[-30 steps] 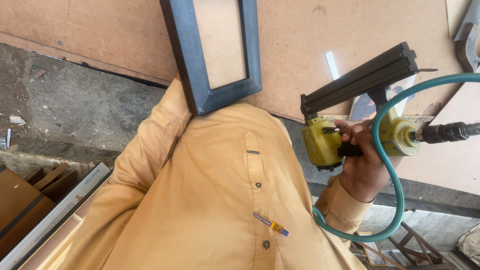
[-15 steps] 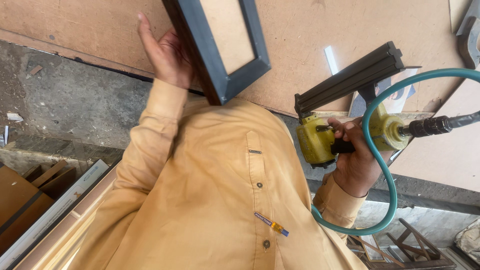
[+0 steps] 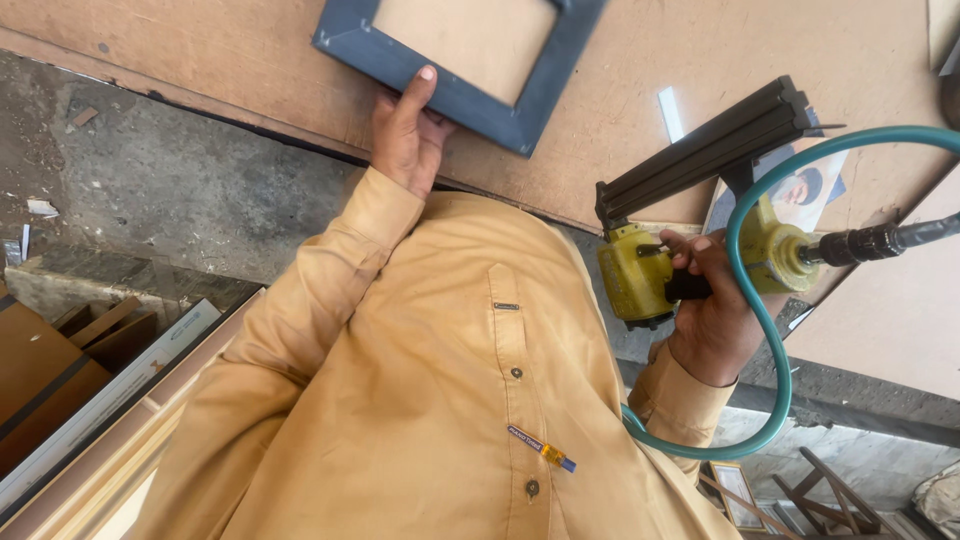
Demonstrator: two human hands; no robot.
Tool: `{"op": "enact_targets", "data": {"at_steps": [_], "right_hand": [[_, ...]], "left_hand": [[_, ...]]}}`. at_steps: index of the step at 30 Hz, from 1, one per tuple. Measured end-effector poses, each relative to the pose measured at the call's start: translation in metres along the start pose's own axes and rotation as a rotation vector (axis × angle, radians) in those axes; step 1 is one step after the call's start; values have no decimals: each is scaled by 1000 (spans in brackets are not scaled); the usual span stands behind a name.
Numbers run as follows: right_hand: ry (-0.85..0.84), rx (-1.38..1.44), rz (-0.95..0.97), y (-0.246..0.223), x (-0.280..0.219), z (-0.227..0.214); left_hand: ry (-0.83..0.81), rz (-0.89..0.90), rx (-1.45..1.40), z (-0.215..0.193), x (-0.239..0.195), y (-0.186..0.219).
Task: The person assembles a picture frame by inserting a printed portrait into a black frame, then uses a pneumatic nail gun to secure the frame's back panel. The person then uses pliers to remove staples from the back of a white frame.
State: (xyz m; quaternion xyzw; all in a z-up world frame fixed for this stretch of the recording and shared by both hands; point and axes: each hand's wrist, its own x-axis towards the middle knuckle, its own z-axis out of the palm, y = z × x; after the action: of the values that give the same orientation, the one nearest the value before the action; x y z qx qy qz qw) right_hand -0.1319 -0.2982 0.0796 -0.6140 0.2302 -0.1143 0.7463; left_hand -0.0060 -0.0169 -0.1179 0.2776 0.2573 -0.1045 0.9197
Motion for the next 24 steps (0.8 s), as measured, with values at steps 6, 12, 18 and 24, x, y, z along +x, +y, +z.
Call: {"op": "enact_targets", "data": {"at_steps": [6,12,18,24], "right_hand": [[28,-27,16,-3,6,-2],[-5,-22,12,-5,13,0],[-63,48,-75,-9,20,15],[-67,56,-197,24,53,28]], "left_hand": [[-17,-275,119,14,-20,1],[-248,-570,546,22,-47,-6],[235,775,1367,-8,3,35],[260,740,1700,-31,64,33]]}}
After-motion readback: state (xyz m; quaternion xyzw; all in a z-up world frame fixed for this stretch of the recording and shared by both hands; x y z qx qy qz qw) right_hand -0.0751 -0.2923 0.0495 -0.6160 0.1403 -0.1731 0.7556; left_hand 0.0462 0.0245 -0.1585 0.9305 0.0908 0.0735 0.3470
